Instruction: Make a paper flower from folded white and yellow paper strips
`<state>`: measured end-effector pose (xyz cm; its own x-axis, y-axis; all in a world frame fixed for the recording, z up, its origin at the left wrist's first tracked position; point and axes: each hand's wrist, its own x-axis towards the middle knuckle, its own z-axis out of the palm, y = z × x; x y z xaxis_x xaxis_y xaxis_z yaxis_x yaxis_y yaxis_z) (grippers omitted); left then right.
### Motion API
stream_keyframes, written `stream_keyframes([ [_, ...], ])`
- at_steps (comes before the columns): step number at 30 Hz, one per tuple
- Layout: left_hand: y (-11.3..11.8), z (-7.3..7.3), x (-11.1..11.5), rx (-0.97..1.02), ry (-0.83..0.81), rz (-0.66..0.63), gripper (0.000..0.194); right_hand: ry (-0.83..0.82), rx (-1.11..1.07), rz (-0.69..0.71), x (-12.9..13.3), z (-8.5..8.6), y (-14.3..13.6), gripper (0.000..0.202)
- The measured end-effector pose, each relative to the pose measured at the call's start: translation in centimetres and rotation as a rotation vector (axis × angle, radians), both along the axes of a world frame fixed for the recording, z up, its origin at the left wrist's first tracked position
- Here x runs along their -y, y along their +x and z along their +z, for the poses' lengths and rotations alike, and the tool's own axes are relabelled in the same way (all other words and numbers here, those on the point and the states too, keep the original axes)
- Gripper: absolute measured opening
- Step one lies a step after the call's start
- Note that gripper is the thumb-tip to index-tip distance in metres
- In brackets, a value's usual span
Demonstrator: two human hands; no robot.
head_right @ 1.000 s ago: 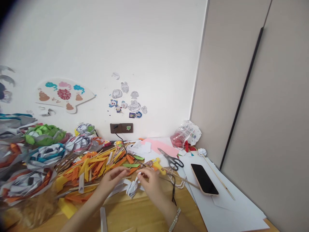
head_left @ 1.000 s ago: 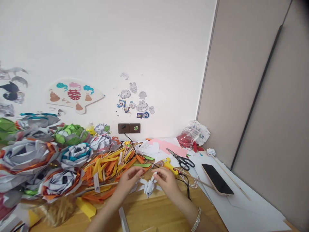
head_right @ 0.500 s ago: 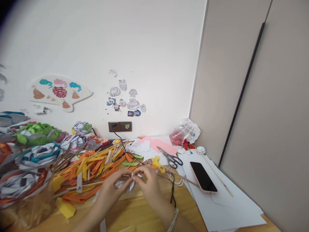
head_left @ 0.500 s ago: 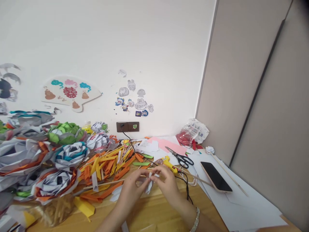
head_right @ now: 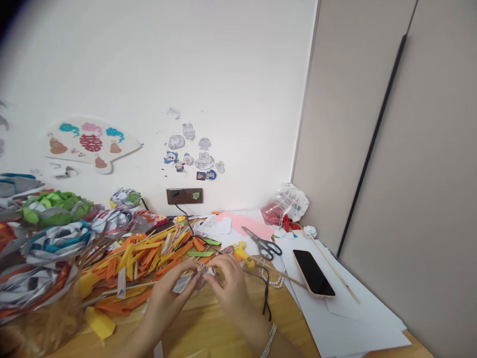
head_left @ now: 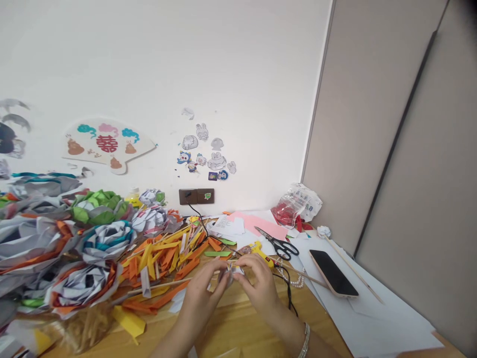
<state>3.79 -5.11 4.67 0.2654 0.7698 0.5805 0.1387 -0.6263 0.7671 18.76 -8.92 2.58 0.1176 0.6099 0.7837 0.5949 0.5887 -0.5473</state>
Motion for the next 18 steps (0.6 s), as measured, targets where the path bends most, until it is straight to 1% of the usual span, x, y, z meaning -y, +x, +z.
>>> stream_keyframes([
  [2,-0.1,0.0,-0.2,0.037,-0.057,0.036,0.011,-0.021,-0.013,-0.010,-0.1,-0.1,0.2,0.012],
  [4,-0.1,-0.1,-0.4,0.074,-0.115,0.044,0.015,-0.042,-0.015,-0.019,-0.2,-0.1,0.3,0.012],
  [7,-0.1,-0.3,-0.7,0.111,-0.176,-0.017,0.017,-0.058,-0.022,-0.019,-0.2,0.1,0.3,0.010],
  [12,0.1,-0.3,-1.1,0.144,-0.255,-0.136,0.022,-0.106,-0.113,-0.002,-0.2,0.5,0.3,0.006],
  [14,0.1,-0.4,-1.3,0.132,-0.287,-0.161,0.023,-0.134,-0.151,0.002,-0.3,0.4,0.3,0.004],
  [18,-0.1,-0.6,-1.6,0.098,-0.317,-0.182,0.021,-0.204,-0.205,0.019,-0.6,0.1,0.4,0.006],
])
